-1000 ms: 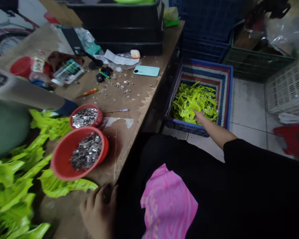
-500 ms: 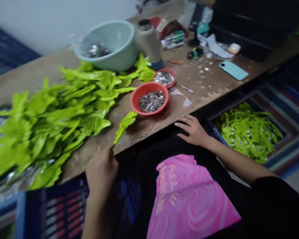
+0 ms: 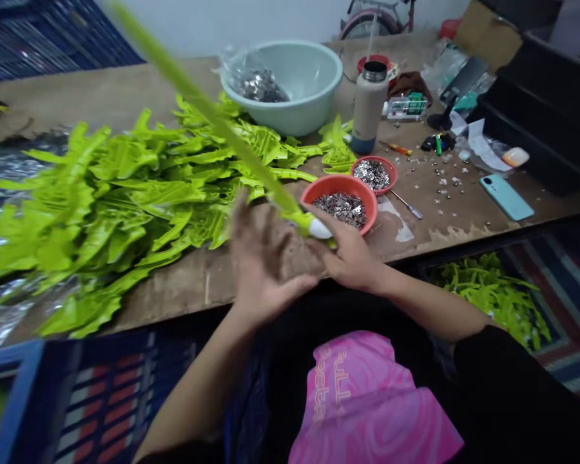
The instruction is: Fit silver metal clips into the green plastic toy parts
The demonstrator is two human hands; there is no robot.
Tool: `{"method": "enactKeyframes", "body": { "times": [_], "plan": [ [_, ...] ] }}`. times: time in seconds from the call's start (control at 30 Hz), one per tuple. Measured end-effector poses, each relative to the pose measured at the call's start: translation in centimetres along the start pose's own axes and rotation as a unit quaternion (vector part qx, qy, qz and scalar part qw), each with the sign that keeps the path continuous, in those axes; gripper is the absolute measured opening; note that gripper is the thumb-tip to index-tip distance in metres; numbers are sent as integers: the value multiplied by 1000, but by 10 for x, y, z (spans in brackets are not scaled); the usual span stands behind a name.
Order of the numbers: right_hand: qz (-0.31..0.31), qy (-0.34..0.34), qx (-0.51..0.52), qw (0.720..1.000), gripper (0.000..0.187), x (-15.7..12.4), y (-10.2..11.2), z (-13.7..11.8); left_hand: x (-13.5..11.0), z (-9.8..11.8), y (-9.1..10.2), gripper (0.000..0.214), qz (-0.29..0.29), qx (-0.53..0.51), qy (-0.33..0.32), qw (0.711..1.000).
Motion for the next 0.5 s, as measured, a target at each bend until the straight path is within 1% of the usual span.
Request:
{"method": "enactKeyframes", "body": {
  "times": [0.03, 0.07, 0.1, 0.13, 0.17, 0.2, 0.23, 0.27, 0.3, 0.33, 0.37, 0.4, 0.43, 0.47, 0.5],
  "plan": [
    [-47, -14, 5, 999, 71, 10, -1, 3, 16, -17, -18, 135, 16, -61, -29, 998],
    [-88, -19, 6, 996, 77, 21, 2, 9, 33, -32, -32, 123, 37, -116, -32, 992],
    [-117, -21, 5, 993, 79, 33, 9, 17, 50, -45, -42, 104, 67, -182, -4, 981],
    [-124, -25, 1, 992, 76, 45, 20, 28, 66, -56, -48, 89, 80, -258, 31, 962],
    [-118, -32, -12, 992, 67, 58, 33, 40, 81, -65, -51, 76, 79, -321, 62, 942],
    [-97, -46, -33, 994, 55, 70, 46, 54, 95, -72, -51, 67, 66, -370, 95, 922],
    [-71, -66, -72, 993, 44, 81, 59, 68, 106, -79, -49, 62, 56, -405, 121, 905],
    [-65, -83, -129, 986, 33, 90, 67, 82, 115, -86, -44, 59, 48, -424, 142, 893],
    [-87, -97, -193, 973, 24, 97, 69, 94, 120, -94, -39, 57, 49, -433, 160, 886],
    [-144, -106, -256, 950, 18, 102, 65, 104, 123, -104, -34, 57, 60, -433, 172, 883],
    [-223, -113, -310, 917, 17, 103, 57, 114, 123, -113, -29, 58, 72, -428, 183, 882],
    [-303, -121, -352, 878, 20, 102, 47, 122, 121, -122, -26, 63, 79, -418, 192, 884],
    [-367, -129, -378, 840, 24, 99, 37, 129, 119, -130, -24, 70, 82, -407, 200, 888],
    [-409, -135, -388, 815, 26, 96, 29, 135, 115, -135, -24, 79, 81, -394, 206, 892],
    [-427, -136, -383, 808, 23, 94, 24, 139, 112, -139, -24, 87, 76, -382, 212, 896]
  ]
}}
Point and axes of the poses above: each hand's wrist, its own x-axis towards the middle knuckle, its own y-axis out of the back of the hand, z = x × y, the point moved 3 cm from there along x, towards the middle knuckle, and after that the axes turned 11 degrees about -x, right-handed, at the moved point
